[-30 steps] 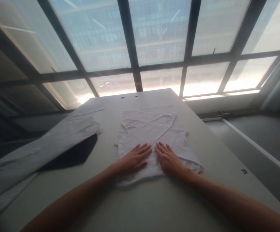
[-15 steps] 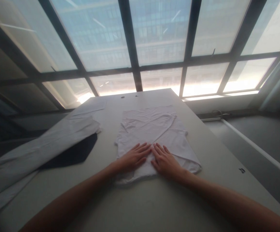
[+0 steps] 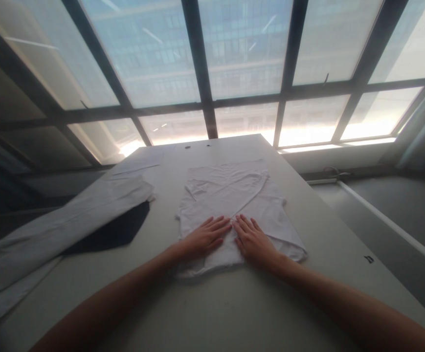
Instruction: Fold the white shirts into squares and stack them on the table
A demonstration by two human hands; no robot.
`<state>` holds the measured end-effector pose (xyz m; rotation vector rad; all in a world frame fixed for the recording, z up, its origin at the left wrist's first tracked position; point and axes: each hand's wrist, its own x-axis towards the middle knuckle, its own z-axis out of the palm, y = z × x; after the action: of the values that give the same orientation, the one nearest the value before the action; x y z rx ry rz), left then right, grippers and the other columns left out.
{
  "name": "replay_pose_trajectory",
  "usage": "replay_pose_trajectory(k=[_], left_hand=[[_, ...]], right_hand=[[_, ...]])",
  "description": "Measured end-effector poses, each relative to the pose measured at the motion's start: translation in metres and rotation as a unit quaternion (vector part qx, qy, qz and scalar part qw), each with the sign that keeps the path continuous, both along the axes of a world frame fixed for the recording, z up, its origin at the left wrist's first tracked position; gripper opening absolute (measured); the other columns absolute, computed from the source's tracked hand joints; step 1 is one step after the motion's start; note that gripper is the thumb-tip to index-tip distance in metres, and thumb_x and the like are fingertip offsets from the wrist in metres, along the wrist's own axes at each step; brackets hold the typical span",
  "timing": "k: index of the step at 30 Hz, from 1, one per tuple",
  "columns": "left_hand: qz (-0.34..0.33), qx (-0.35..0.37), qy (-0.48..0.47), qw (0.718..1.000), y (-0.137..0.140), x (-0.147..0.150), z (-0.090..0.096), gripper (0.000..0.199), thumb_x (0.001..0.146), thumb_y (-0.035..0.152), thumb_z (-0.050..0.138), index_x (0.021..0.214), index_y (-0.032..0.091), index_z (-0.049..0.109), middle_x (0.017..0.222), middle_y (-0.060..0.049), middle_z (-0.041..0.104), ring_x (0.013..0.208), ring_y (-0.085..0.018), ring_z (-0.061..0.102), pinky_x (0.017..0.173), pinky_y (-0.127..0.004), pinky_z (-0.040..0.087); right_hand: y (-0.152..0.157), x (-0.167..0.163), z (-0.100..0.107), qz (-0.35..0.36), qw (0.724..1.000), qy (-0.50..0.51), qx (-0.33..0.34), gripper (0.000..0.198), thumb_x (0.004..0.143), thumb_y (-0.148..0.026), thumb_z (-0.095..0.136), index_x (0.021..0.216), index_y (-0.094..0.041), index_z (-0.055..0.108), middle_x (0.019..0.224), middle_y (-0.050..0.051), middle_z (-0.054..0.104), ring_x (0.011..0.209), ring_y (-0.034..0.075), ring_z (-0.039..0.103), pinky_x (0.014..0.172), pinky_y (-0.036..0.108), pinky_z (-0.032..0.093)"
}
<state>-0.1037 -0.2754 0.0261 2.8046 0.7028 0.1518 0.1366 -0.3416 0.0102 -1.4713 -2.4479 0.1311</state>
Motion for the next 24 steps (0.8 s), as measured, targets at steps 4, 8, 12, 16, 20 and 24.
replay_pose_trajectory(k=[4, 8, 12, 16, 20, 24], left_hand=[[-0.002, 0.004, 0.0, 1.0, 0.0, 0.0, 0.0, 0.054, 0.105, 0.039, 0.037, 0.157, 0.027, 0.027, 0.163, -0.007, 0.024, 0.151, -0.026, 0.017, 0.122, -0.05, 0.015], [-0.002, 0.006, 0.001, 1.0, 0.0, -0.001, 0.0, 0.054, 0.105, 0.039, 0.037, 0.157, 0.026, 0.029, 0.163, -0.008, 0.023, 0.151, -0.027, 0.017, 0.122, -0.051, 0.015], [0.003, 0.003, -0.002, 1.0, -0.001, 0.0, 0.001, 0.052, 0.105, 0.039, 0.038, 0.156, 0.026, 0.032, 0.163, -0.008, 0.025, 0.151, -0.027, 0.018, 0.122, -0.051, 0.016], [0.004, 0.004, -0.013, 1.0, -0.001, 0.0, 0.003, 0.051, 0.104, 0.037, 0.04, 0.154, 0.025, 0.035, 0.162, -0.008, 0.029, 0.151, -0.025, 0.021, 0.122, -0.05, 0.018], [-0.001, 0.019, -0.064, 0.998, -0.004, 0.002, 0.007, 0.041, 0.103, 0.03, 0.044, 0.143, 0.026, 0.051, 0.153, -0.006, 0.046, 0.146, -0.023, 0.034, 0.12, -0.048, 0.025], [-0.046, 0.043, -0.115, 0.991, -0.01, 0.006, 0.015, 0.035, 0.103, 0.028, 0.044, 0.135, 0.027, 0.058, 0.144, -0.004, 0.056, 0.139, -0.02, 0.044, 0.118, -0.043, 0.03]], right_hand=[[0.005, 0.01, -0.003, -0.016, 0.999, -0.017, 0.024, 0.054, 0.1, -0.027, 0.035, 0.152, -0.013, 0.038, 0.16, 0.015, 0.032, 0.151, 0.026, 0.019, 0.12, 0.052, 0.021], [0.012, 0.024, -0.005, -0.052, 0.996, -0.028, 0.059, 0.053, 0.1, -0.023, 0.033, 0.151, -0.013, 0.039, 0.159, 0.017, 0.033, 0.15, 0.028, 0.02, 0.12, 0.055, 0.02], [0.016, 0.032, -0.001, -0.107, 0.99, -0.025, 0.087, 0.052, 0.099, -0.019, 0.031, 0.149, -0.012, 0.042, 0.156, 0.018, 0.038, 0.149, 0.029, 0.024, 0.119, 0.056, 0.02], [0.013, 0.028, 0.007, -0.096, 0.991, -0.009, 0.097, 0.048, 0.099, -0.02, 0.032, 0.144, -0.008, 0.047, 0.154, 0.02, 0.041, 0.148, 0.029, 0.027, 0.119, 0.052, 0.023], [0.009, 0.02, 0.013, -0.038, 0.993, 0.03, 0.105, 0.045, 0.099, -0.021, 0.038, 0.141, -0.012, 0.05, 0.151, 0.017, 0.046, 0.146, 0.028, 0.03, 0.119, 0.052, 0.026], [0.005, 0.018, 0.018, -0.012, 0.991, 0.082, 0.107, 0.038, 0.095, -0.017, 0.044, 0.129, -0.017, 0.062, 0.135, 0.014, 0.059, 0.128, 0.028, 0.051, 0.107, 0.046, 0.042]])
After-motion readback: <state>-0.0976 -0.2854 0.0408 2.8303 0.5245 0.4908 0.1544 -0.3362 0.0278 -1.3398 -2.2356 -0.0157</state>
